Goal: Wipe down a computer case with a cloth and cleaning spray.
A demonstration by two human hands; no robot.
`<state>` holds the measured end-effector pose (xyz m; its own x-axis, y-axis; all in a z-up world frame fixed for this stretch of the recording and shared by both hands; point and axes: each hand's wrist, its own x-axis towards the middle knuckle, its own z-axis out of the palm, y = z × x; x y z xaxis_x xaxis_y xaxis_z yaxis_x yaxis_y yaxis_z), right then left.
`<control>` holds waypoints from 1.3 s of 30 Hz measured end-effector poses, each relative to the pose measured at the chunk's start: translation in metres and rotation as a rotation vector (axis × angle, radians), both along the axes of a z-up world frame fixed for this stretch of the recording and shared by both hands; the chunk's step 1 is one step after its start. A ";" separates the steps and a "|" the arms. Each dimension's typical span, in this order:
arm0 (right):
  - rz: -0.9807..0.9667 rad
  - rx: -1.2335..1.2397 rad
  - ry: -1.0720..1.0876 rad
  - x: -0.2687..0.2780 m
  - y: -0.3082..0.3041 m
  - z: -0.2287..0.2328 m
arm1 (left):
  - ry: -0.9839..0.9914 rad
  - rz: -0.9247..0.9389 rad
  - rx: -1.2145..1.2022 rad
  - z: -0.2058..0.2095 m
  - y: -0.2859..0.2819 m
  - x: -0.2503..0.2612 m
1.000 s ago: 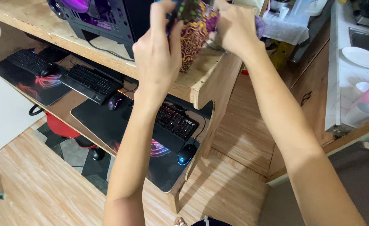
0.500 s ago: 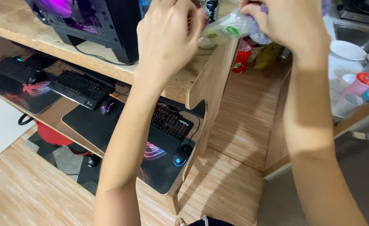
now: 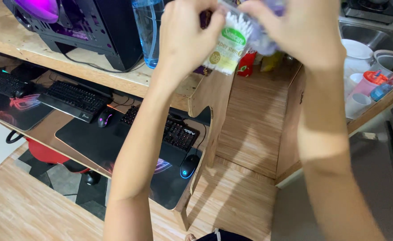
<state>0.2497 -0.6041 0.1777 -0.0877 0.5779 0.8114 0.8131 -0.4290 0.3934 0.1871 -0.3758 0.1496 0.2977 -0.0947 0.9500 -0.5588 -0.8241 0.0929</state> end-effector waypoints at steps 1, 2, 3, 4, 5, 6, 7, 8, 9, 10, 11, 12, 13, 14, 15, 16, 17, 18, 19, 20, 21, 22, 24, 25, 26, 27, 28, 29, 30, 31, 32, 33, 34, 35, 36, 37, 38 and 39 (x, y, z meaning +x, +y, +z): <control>0.030 0.073 0.186 -0.004 -0.003 -0.001 | 0.003 -0.058 -0.065 0.000 0.002 0.001; 0.059 0.145 0.373 -0.008 -0.005 -0.002 | 0.006 -0.116 -0.129 0.000 0.004 0.002; 0.059 0.142 0.376 -0.001 -0.008 -0.008 | 0.009 -0.115 -0.132 -0.001 0.002 0.000; 0.137 0.169 0.554 0.006 -0.010 -0.014 | 0.027 -0.165 -0.187 -0.002 0.000 -0.001; 0.220 0.196 0.730 0.013 -0.012 -0.020 | 0.042 -0.213 -0.239 -0.001 -0.001 -0.002; 0.223 0.194 0.731 0.023 -0.012 -0.030 | 0.042 -0.209 -0.239 -0.002 -0.002 -0.002; 0.348 0.175 0.807 0.032 -0.014 -0.040 | 0.063 -0.191 -0.276 -0.003 -0.004 -0.001; 0.474 0.156 0.882 0.041 -0.016 -0.050 | 0.085 -0.172 -0.313 -0.004 -0.006 0.000; 0.475 0.157 0.881 0.039 -0.016 -0.052 | 0.084 -0.172 -0.311 -0.008 -0.005 0.001; 0.509 0.145 0.912 0.036 -0.015 -0.053 | 0.079 -0.142 -0.304 -0.011 -0.005 0.004; 0.544 0.134 0.944 0.034 -0.015 -0.055 | 0.077 -0.111 -0.295 -0.015 -0.004 0.005; 0.545 0.137 0.943 0.033 -0.014 -0.053 | 0.077 -0.111 -0.292 -0.013 -0.005 -0.001; 0.501 0.135 0.943 0.031 -0.014 -0.052 | 0.136 -0.090 -0.274 -0.012 -0.006 -0.008; 0.456 0.133 0.943 0.030 -0.013 -0.052 | 0.196 -0.070 -0.256 -0.011 -0.007 -0.014; 0.456 0.133 0.947 0.035 -0.011 -0.052 | 0.199 -0.070 -0.257 -0.015 -0.003 -0.012; 0.470 0.123 0.954 0.041 -0.008 -0.052 | 0.246 -0.063 -0.207 -0.019 0.001 -0.010; 0.485 0.112 0.960 0.046 -0.004 -0.051 | 0.291 -0.056 -0.155 -0.022 0.005 -0.009; 0.487 0.111 0.963 0.048 0.003 -0.050 | 0.293 -0.054 -0.156 -0.026 0.010 -0.008; 0.521 0.100 0.909 0.051 0.009 -0.049 | 0.298 -0.085 -0.125 -0.029 0.014 -0.006; 0.555 0.088 0.856 0.053 0.016 -0.047 | 0.302 -0.116 -0.094 -0.032 0.018 -0.004; 0.556 0.087 0.856 0.058 0.020 -0.046 | 0.303 -0.115 -0.095 -0.034 0.021 -0.008; 0.560 0.105 0.858 0.064 0.023 -0.045 | 0.323 -0.142 -0.141 -0.035 0.024 -0.012; 0.568 0.121 0.857 0.084 0.031 -0.046 | 0.339 -0.164 -0.187 -0.036 0.029 -0.021; 0.572 0.162 0.879 0.098 0.034 -0.049 | 0.325 -0.149 -0.192 -0.035 0.030 -0.027; 0.575 0.204 0.902 0.113 0.038 -0.051 | 0.311 -0.134 -0.196 -0.034 0.032 -0.032; 0.579 0.202 0.900 0.123 0.042 -0.056 | 0.308 -0.130 -0.197 -0.035 0.031 -0.034; 0.591 0.257 0.893 0.132 0.046 -0.060 | 0.329 -0.151 -0.208 -0.035 0.031 -0.036; 0.604 0.313 0.882 0.143 0.051 -0.063 | 0.347 -0.172 -0.219 -0.034 0.031 -0.037; 0.610 0.309 0.878 0.141 0.055 -0.061 | 0.341 -0.167 -0.219 -0.034 0.032 -0.037; 0.679 0.395 0.938 0.139 0.058 -0.059 | 0.403 -0.275 -0.306 -0.033 0.032 -0.036; 0.749 0.481 0.997 0.137 0.061 -0.057 | 0.465 -0.384 -0.393 -0.033 0.032 -0.036; 0.753 0.479 0.999 0.142 0.069 -0.059 | 0.465 -0.379 -0.394 -0.033 0.033 -0.032; 0.831 0.579 1.055 0.147 0.076 -0.060 | 0.496 -0.480 -0.489 -0.033 0.033 -0.028; 0.906 0.684 1.110 0.151 0.082 -0.064 | 0.530 -0.583 -0.584 -0.034 0.032 -0.024; 0.908 0.685 1.115 0.152 0.087 -0.066 | 0.533 -0.579 -0.585 -0.036 0.031 -0.018; 0.946 0.729 1.139 0.153 0.091 -0.069 | 0.519 -0.649 -0.644 -0.038 0.029 -0.011; 0.984 0.773 1.163 0.154 0.096 -0.071 | 0.504 -0.719 -0.704 -0.040 0.028 -0.005; 0.984 0.773 1.165 0.151 0.098 -0.072 | 0.504 -0.718 -0.705 -0.042 0.029 0.001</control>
<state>0.4009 -0.5059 0.1059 0.6529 0.1440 0.7437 0.5527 0.5808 -0.5977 0.1884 -0.3463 0.1076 0.7556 0.1118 0.6454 -0.6494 -0.0004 0.7604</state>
